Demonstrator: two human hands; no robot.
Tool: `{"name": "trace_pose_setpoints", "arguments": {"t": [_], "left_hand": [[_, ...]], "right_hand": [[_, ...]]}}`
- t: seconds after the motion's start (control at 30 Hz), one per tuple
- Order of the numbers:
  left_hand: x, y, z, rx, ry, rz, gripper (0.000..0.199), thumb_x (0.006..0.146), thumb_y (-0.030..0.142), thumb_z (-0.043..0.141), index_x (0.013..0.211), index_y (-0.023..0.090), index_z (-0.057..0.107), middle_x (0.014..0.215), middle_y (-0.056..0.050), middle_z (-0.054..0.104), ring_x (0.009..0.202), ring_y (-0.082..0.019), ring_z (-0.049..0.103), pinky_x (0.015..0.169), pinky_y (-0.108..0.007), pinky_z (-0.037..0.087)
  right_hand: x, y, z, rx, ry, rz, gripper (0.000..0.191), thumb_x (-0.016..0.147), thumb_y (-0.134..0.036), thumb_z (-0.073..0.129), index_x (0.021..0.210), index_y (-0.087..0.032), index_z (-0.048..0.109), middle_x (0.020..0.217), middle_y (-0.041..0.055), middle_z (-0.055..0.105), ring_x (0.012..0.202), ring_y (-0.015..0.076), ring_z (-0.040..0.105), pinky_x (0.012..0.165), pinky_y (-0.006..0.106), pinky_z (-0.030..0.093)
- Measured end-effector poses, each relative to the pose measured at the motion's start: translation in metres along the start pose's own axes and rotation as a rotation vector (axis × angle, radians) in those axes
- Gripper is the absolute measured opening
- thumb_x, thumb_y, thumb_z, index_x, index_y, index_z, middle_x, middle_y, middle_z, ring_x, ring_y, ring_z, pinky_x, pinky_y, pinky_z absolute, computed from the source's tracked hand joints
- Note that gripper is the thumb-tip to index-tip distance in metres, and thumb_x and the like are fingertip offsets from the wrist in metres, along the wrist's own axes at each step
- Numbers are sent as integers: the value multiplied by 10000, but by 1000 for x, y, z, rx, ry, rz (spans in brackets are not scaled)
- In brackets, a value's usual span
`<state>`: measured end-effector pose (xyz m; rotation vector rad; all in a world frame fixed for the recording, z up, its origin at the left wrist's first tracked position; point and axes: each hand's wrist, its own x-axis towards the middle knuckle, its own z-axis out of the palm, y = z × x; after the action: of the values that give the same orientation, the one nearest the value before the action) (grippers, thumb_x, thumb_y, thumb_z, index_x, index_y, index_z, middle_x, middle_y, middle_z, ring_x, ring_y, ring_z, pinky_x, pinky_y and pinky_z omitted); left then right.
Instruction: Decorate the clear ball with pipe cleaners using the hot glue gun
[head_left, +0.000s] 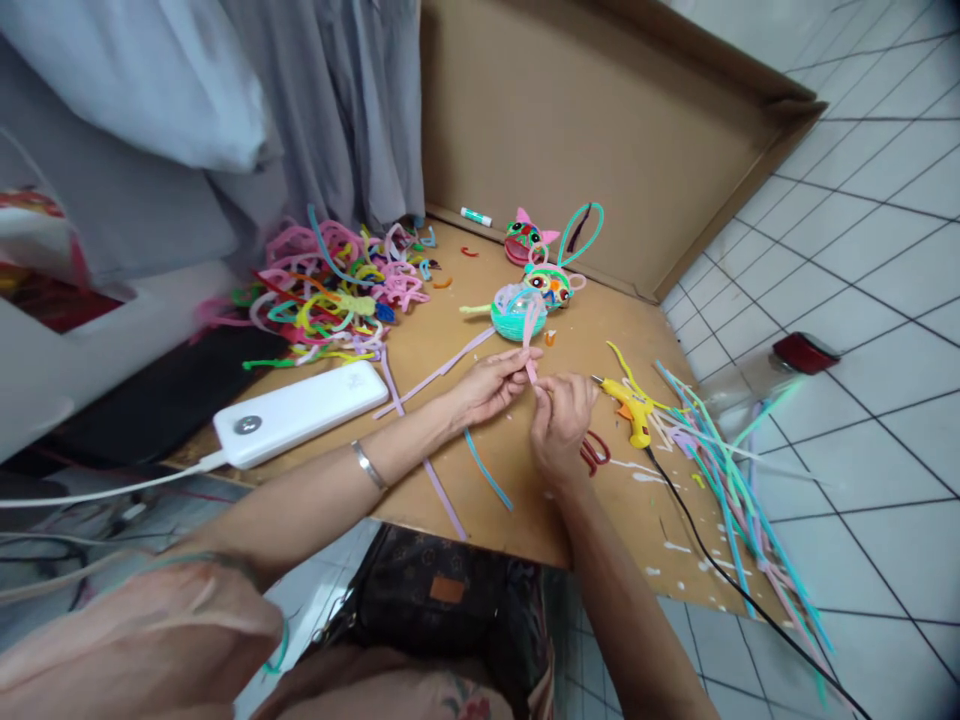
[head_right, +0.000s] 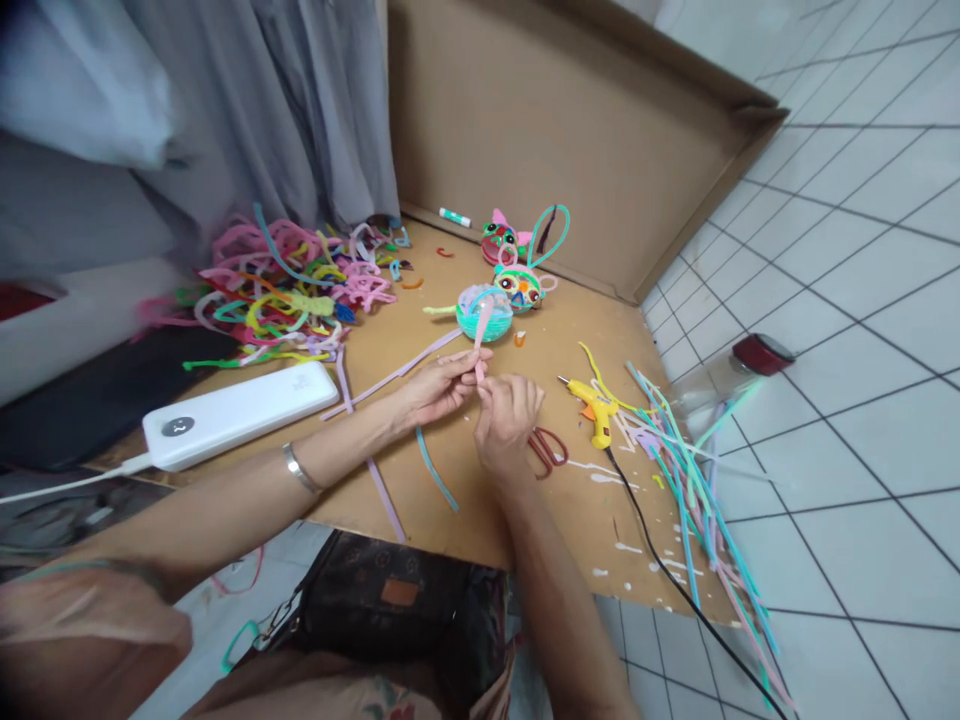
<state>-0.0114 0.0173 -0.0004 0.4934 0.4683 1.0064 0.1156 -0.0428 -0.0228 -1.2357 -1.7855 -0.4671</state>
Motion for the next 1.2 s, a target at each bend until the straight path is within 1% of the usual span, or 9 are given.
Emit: {"name": "trace_pose_setpoints", "arguments": {"t": [0.2, 0.4, 0.53, 0.63, 0.73, 0.87, 1.03, 1.1, 1.2], "left_hand": [[-1, 19, 3, -42, 74, -8, 191, 954, 32, 506, 823, 73, 638, 623, -2, 592, 408, 1, 389, 365, -73, 293], [-2, 28, 5, -61, 119, -20, 212, 975, 43, 461, 814, 80, 593, 622, 3, 581, 371, 15, 325, 340, -73, 223], [-2, 29, 5, -28, 89, 2, 265, 996, 70, 427, 780, 89, 580, 543, 53, 477, 351, 16, 256, 342, -85, 158], [-2, 25, 5, 50, 77, 55, 246, 999, 130, 469, 800, 88, 608, 530, 70, 430, 357, 12, 214, 353, -99, 133], [-3, 20, 5, 146, 67, 133, 217, 969, 200, 561, 791, 93, 625, 549, 72, 419, 378, 10, 191, 373, -114, 123], [-4, 17, 5, 272, 72, 252, 237, 944, 241, 601, 756, 101, 633, 554, 74, 416, 405, -2, 202, 403, -139, 151], [-3, 13, 4, 391, 103, 334, 269, 966, 202, 539, 726, 118, 627, 506, 72, 401, 433, -33, 262, 436, -147, 226], [-3, 12, 3, 371, 81, 304, 263, 972, 188, 525, 735, 122, 618, 497, 69, 401, 455, -40, 339, 478, -132, 308], [-4, 14, 4, 265, 41, 151, 216, 978, 178, 498, 780, 143, 578, 491, 78, 375, 454, -59, 418, 513, -150, 403]], "right_hand": [[-3, -9, -2, -23, -67, -198, 202, 995, -151, 418, 922, -220, 594, 909, 74, 634, 879, 204, 559, 820, 346, 375], [-5, -9, -4, 17, -99, -216, 213, 996, -133, 411, 918, -209, 594, 877, 71, 631, 861, 196, 544, 798, 336, 378], [-11, -10, -8, 9, -112, -218, 194, 998, -138, 428, 940, -210, 599, 883, 68, 645, 870, 196, 563, 812, 340, 394], [-15, -10, -9, -9, -92, -228, 194, 1001, -143, 434, 939, -207, 606, 873, 68, 644, 864, 196, 564, 804, 338, 399], [-18, -8, -8, -22, -129, -210, 209, 1004, -156, 432, 943, -206, 625, 876, 72, 640, 870, 201, 561, 801, 344, 401], [-22, -5, -6, -43, -175, -225, 215, 1001, -156, 437, 942, -195, 640, 877, 80, 635, 869, 204, 555, 792, 348, 405], [-25, -6, -7, -55, -154, -311, 191, 991, -129, 456, 959, -186, 635, 870, 81, 647, 889, 202, 554, 811, 345, 419], [-27, -8, -7, -44, -175, -334, 201, 990, -125, 452, 979, -189, 642, 877, 86, 655, 933, 208, 560, 845, 351, 426], [-29, -8, -9, -46, -256, -351, 214, 991, -139, 451, 969, -201, 655, 895, 89, 663, 935, 209, 561, 845, 352, 424]]}}
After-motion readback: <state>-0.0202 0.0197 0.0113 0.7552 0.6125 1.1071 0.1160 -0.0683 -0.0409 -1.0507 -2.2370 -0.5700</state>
